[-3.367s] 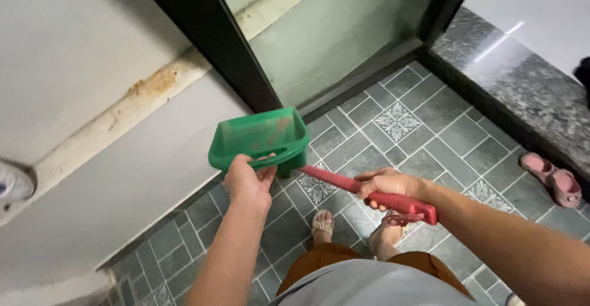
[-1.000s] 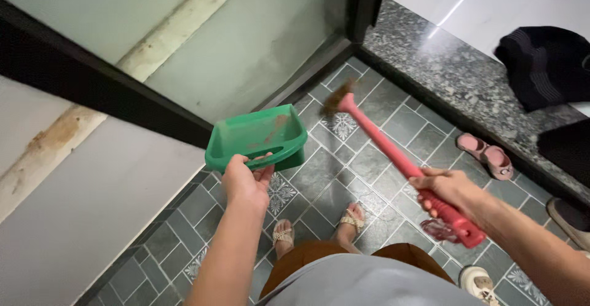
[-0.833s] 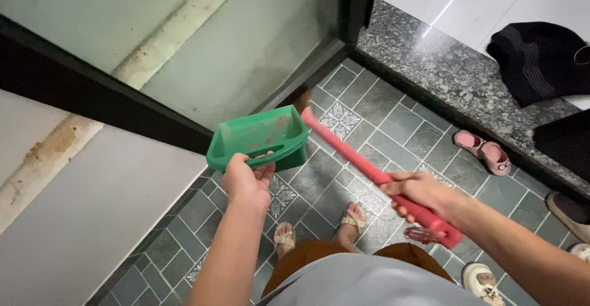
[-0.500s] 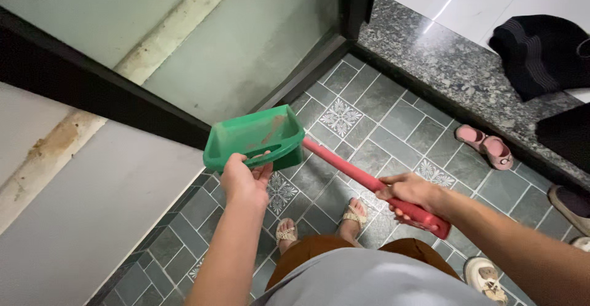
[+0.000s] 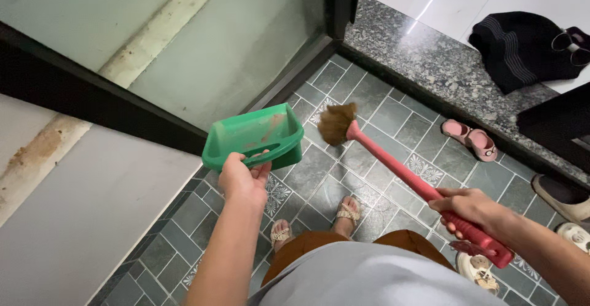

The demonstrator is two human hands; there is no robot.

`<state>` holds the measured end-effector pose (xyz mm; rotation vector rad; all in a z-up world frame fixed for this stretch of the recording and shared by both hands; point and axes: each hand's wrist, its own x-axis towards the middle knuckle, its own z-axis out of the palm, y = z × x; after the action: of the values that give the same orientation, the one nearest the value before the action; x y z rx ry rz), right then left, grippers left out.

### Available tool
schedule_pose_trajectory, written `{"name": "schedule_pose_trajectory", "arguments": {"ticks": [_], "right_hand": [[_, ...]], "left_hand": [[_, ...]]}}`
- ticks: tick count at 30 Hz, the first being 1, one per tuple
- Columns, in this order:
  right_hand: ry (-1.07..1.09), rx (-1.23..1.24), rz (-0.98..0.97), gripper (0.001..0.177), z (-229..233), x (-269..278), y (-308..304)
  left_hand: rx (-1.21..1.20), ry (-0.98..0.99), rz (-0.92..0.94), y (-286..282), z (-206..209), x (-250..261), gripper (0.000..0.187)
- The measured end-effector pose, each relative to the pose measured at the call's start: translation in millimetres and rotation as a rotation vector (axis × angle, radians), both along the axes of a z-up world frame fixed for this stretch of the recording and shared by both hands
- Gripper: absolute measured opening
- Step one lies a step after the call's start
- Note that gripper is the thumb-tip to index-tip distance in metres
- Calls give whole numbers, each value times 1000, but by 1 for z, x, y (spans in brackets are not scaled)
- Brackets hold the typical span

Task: The person sweeps debris into a dustpan and then organizes several pairs of shoes on the tiled floor.

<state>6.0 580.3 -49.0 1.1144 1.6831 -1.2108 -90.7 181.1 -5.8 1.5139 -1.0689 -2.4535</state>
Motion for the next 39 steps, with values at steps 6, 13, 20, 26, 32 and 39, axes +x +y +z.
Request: {"name": "schedule_pose_trajectory", "arguments": {"ticks": [6,13,20,26,32,39], "right_hand": [[61,-35,-13,59,34,-6,-12],[73,-111,98,67,24,-35,-44],[-6,-228,350,70,-8,-76,-73],[14,-247,533,70,-41,-135,-72],[0,-251,431,69,-73,-192,-43],[148,-162,258,67,-126,-231,13]], "left_hand": [[-15,4,-47,-1,2,2,35],[0,10,-37,-7,-9,-4,35],[-8,8,32,-21,-16,-12,33],[-30,-15,97,-21,-15,-22,33],[-62,-25,126,-3,-10,-39,31],[-73,-35,87,24,-22,-67,29]]}}
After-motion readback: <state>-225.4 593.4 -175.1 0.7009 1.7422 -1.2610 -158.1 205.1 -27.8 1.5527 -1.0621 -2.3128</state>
